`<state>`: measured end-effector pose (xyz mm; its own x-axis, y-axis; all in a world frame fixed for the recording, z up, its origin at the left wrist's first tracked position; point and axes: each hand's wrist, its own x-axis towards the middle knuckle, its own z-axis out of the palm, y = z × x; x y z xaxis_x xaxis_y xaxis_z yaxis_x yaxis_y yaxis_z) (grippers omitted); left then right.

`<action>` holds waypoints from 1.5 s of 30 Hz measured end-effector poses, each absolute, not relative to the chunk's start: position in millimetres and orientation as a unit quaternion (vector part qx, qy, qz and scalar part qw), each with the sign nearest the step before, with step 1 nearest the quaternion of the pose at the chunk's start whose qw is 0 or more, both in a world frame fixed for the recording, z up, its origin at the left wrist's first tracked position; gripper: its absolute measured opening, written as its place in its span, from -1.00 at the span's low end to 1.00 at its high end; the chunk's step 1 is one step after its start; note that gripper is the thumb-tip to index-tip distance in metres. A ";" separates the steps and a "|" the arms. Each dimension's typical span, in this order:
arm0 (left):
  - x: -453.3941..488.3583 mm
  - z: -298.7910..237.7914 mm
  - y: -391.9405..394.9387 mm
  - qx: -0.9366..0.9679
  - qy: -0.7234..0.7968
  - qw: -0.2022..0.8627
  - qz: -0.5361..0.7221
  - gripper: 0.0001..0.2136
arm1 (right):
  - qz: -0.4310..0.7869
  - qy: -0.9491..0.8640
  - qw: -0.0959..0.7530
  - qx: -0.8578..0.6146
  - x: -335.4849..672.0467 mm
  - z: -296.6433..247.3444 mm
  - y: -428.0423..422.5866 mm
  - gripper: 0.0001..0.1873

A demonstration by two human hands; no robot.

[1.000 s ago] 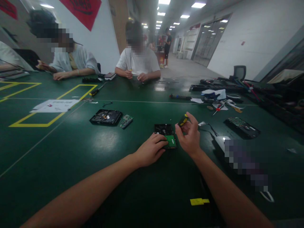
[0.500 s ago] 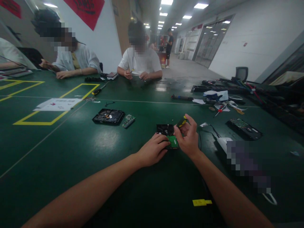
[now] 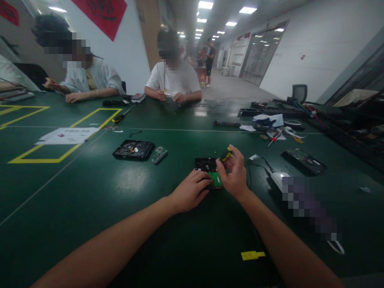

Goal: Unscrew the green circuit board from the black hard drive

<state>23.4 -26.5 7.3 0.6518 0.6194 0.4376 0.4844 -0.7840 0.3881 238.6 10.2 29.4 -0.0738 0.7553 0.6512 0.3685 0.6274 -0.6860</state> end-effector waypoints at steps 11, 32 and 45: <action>23.9 9.8 -26.9 0.902 0.305 0.120 0.282 -0.71 | 0.148 -0.735 0.543 -0.378 239.5 29.5 7.5 -0.27; 23.8 8.7 -25.6 0.900 0.301 0.117 0.291 -0.69 | -0.067 -0.758 0.504 -0.410 242.4 73.0 1.0 -0.69; 23.4 7.4 -26.0 0.900 0.301 0.110 0.293 -0.70 | 0.078 -0.776 0.467 -0.417 239.4 95.7 3.4 -0.72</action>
